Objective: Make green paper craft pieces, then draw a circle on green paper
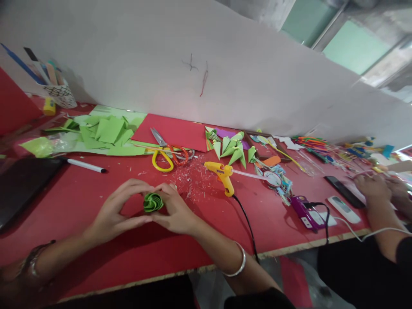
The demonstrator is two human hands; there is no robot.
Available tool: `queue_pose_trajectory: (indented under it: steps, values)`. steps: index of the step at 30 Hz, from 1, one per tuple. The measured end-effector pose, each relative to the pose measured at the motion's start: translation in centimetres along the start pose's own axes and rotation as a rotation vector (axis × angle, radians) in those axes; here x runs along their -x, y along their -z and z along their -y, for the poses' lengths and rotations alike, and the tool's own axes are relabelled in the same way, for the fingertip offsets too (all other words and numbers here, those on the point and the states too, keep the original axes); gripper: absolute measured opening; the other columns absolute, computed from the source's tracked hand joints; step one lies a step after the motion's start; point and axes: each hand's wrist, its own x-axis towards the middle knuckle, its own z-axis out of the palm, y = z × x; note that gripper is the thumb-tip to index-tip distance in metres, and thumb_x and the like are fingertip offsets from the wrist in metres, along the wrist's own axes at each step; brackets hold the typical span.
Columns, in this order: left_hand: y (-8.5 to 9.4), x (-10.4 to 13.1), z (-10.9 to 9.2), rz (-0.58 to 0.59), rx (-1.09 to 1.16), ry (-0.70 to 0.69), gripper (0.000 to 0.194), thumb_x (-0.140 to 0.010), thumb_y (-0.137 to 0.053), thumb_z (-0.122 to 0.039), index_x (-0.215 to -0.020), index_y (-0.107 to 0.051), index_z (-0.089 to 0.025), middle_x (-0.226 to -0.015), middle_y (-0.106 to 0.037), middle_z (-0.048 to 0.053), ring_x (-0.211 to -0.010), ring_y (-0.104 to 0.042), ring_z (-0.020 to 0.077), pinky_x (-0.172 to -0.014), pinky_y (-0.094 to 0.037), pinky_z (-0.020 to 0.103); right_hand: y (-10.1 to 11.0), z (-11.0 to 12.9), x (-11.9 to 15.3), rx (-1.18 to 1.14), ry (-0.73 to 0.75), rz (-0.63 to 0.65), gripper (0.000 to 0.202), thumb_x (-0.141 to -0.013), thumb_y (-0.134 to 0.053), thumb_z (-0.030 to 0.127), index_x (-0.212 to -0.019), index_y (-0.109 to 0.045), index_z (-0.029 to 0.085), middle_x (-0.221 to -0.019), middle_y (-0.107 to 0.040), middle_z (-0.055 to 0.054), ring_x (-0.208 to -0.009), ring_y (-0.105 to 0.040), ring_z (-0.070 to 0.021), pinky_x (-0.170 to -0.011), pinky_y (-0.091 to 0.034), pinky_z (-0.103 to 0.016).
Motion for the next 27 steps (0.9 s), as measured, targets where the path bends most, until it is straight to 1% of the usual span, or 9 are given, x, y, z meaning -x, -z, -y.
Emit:
queue_pose_trajectory:
  steps: [3, 5, 8, 11, 15, 19, 21, 23, 27]
  values:
    - [0.0, -0.1, -0.2, 0.036, 0.023, 0.05, 0.052, -0.071, -0.062, -0.026, -0.118, -0.039, -0.024, -0.102, -0.05, 0.005, -0.092, -0.05, 0.0163, -0.079, -0.044, 0.027, -0.3, 0.0, 0.2, -0.118, -0.042, 0.11, 0.018, -0.081, -0.047, 0.034, -0.087, -0.046, 0.017, -0.081, -0.05, -0.002, -0.076, -0.049, -0.0136, -0.07, -0.042, -0.025]
    - [-0.2, -0.2, -0.2, 0.101, 0.044, 0.087, 0.052, -0.071, -0.062, -0.026, -0.118, -0.04, -0.024, -0.106, -0.048, 0.006, -0.098, -0.048, 0.0176, -0.083, -0.042, 0.028, -0.6, -0.2, 0.1, -0.141, -0.033, 0.146, 0.018, -0.082, -0.046, 0.034, -0.079, -0.045, 0.017, -0.074, -0.049, 0.0, -0.07, -0.048, -0.0123, -0.063, -0.042, -0.023]
    - [-0.6, -0.3, -0.2, 0.183, 0.079, 0.127, 0.033, -0.074, -0.058, -0.026, -0.105, -0.049, -0.021, -0.107, -0.048, 0.006, -0.101, -0.047, 0.0179, -0.087, -0.041, 0.029, -0.8, -0.4, -0.1, -0.098, 0.007, 0.096, 0.01, -0.079, -0.049, 0.026, -0.075, -0.045, 0.017, -0.073, -0.05, 0.0, -0.07, -0.049, -0.0126, -0.064, -0.043, -0.023]
    - [-0.9, -0.4, -0.1, 0.148, 0.101, 0.17, 0.016, -0.078, -0.051, -0.023, -0.093, -0.051, -0.019, -0.101, -0.052, 0.006, -0.096, -0.049, 0.0169, -0.085, -0.041, 0.029, -0.7, -0.5, -0.3, 0.005, -0.009, 0.012, 0.009, -0.074, -0.051, 0.018, -0.083, -0.048, 0.017, -0.084, -0.054, -0.003, -0.079, -0.052, -0.0149, -0.073, -0.044, -0.027]
    - [-0.6, -0.2, -0.1, 0.05, 0.058, 0.147, 0.015, -0.077, -0.046, -0.015, -0.092, -0.047, -0.018, -0.093, -0.054, 0.005, -0.088, -0.051, 0.015, -0.079, -0.042, 0.027, -0.2, -0.3, -0.2, 0.022, -0.026, -0.07, 0.023, -0.072, -0.05, 0.014, -0.095, -0.047, 0.016, -0.091, -0.052, -0.006, -0.082, -0.051, -0.0151, -0.074, -0.044, -0.028]
    - [-0.3, -0.1, 0.2, 0.009, -0.026, 0.183, 0.015, -0.072, -0.047, -0.012, -0.086, -0.046, -0.018, -0.08, -0.053, 0.001, -0.073, -0.051, 0.0121, -0.066, -0.041, 0.023, 0.3, 0.2, 0.2, -0.136, -0.023, -0.179, 0.04, -0.077, -0.047, 0.016, -0.115, -0.036, 0.02, -0.093, -0.048, -0.005, -0.077, -0.051, -0.0125, -0.071, -0.046, -0.027]
    - [-0.4, -0.1, 0.4, 0.025, -0.004, 0.236, 0.015, -0.071, -0.05, -0.014, -0.085, -0.046, -0.018, -0.076, -0.053, -0.001, -0.067, -0.049, 0.0108, -0.061, -0.04, 0.021, 0.3, 0.3, 0.4, -0.183, 0.022, -0.185, 0.046, -0.077, -0.05, 0.021, -0.119, -0.031, 0.022, -0.093, -0.047, -0.005, -0.074, -0.051, -0.0121, -0.07, -0.047, -0.027]
    - [-0.6, 0.0, 0.6, 0.071, 0.056, 0.279, 0.013, -0.071, -0.053, -0.02, -0.083, -0.047, -0.017, -0.072, -0.053, -0.002, -0.063, -0.048, 0.0102, -0.058, -0.038, 0.02, 0.3, 0.4, 0.5, -0.152, 0.071, -0.167, 0.048, -0.076, -0.053, 0.025, -0.119, -0.033, 0.023, -0.094, -0.049, -0.005, -0.075, -0.051, -0.0127, -0.07, -0.047, -0.028]
    - [-1.1, 0.3, 1.0, 0.136, 0.118, 0.356, 0.02, -0.071, -0.057, -0.033, -0.067, -0.046, -0.016, -0.059, -0.048, -0.005, -0.054, -0.041, 0.0087, -0.049, -0.032, 0.019, 0.3, 0.5, 0.4, 0.022, 0.129, -0.148, 0.033, -0.077, -0.055, 0.03, -0.107, -0.047, 0.023, -0.088, -0.053, -0.003, -0.078, -0.051, -0.014, -0.071, -0.045, -0.027]
